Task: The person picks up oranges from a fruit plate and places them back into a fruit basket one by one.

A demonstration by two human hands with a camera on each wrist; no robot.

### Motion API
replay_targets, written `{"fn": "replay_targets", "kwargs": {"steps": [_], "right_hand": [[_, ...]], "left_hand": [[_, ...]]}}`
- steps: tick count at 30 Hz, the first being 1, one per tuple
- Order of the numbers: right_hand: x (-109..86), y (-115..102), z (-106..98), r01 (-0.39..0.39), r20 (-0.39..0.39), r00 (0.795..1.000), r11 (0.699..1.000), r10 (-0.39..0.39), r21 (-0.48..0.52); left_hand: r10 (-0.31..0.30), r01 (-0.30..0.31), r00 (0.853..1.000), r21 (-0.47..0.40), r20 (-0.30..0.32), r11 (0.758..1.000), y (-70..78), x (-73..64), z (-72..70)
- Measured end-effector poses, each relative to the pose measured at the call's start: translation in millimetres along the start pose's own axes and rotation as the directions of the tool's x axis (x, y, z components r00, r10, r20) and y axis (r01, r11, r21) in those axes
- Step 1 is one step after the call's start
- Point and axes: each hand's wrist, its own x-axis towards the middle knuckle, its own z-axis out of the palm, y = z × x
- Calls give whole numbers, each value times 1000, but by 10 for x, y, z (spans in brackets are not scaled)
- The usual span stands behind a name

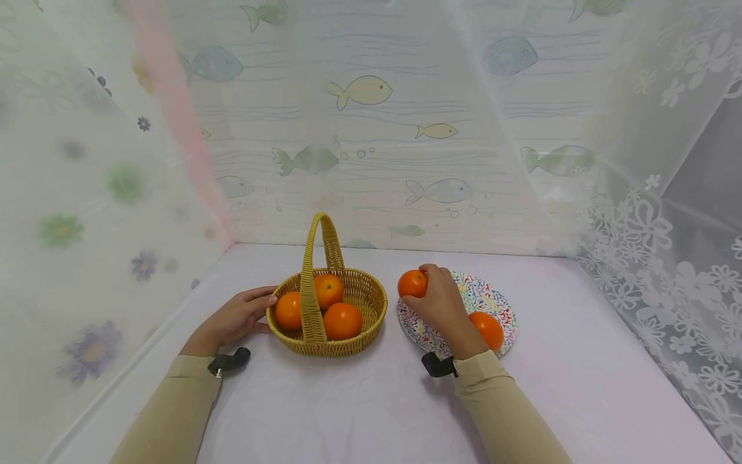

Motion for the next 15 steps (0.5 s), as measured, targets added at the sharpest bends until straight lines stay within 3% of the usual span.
{"fn": "replay_targets", "kwargs": {"steps": [15], "right_hand": [[-84, -178, -68, 54, -21, 998, 998, -53, 22]], "left_hand": [[-2, 2, 1000, 2, -3, 1000, 6, 1, 5]]}}
